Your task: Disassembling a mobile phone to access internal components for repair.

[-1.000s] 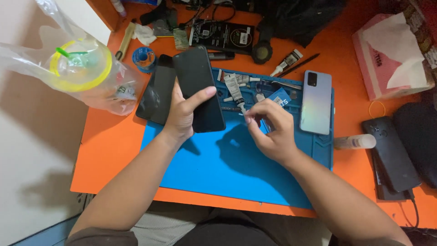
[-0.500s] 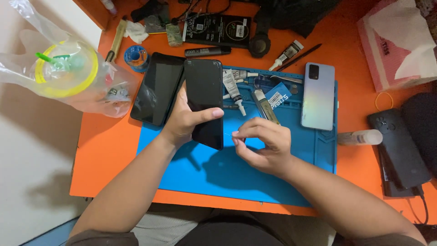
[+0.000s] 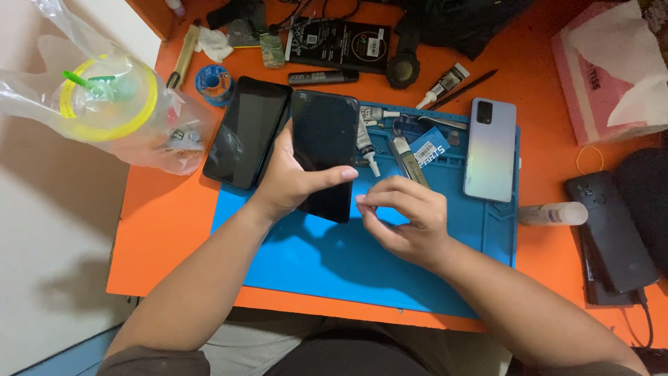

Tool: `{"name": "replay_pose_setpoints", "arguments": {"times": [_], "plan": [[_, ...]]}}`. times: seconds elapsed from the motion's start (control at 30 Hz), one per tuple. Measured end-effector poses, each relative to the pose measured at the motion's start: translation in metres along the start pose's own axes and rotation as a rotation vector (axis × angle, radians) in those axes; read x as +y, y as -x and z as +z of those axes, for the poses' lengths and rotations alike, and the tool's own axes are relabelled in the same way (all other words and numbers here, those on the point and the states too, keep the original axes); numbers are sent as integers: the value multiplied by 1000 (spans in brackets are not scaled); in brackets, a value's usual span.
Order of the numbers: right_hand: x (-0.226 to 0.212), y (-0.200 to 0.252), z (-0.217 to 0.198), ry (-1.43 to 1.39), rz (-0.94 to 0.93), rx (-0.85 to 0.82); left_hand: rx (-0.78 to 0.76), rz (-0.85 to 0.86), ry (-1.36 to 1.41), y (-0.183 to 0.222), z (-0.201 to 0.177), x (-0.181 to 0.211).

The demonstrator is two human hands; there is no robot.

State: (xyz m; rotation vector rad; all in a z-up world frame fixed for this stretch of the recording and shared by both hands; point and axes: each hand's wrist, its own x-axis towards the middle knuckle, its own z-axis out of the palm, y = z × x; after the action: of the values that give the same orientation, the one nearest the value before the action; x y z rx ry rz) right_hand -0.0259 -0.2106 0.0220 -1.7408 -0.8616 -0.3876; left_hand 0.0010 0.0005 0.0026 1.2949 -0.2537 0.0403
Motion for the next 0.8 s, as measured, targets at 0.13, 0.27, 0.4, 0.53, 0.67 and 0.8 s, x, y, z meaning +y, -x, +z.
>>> {"name": "replay_pose_setpoints", "arguments": {"times": [0.13,0.27,0.4,0.53,0.67,0.8], "plan": [[-3,-4,-1,44,11,-14,46,22,47,4,4,-8],[1,-4,0,1,27,-24,61,50,-2,3,6,-3],[26,-2,-5,-74,17,83,170,109,-54,7,4,-10],[55,-10,-25,168,28,161,266,51,5,2,1,-6],[53,-24,-34,381,66,15,329,-76,94,2,3,4],[14,-45,-29,442,144,-106,345,-142,84,3,6,2]]}}
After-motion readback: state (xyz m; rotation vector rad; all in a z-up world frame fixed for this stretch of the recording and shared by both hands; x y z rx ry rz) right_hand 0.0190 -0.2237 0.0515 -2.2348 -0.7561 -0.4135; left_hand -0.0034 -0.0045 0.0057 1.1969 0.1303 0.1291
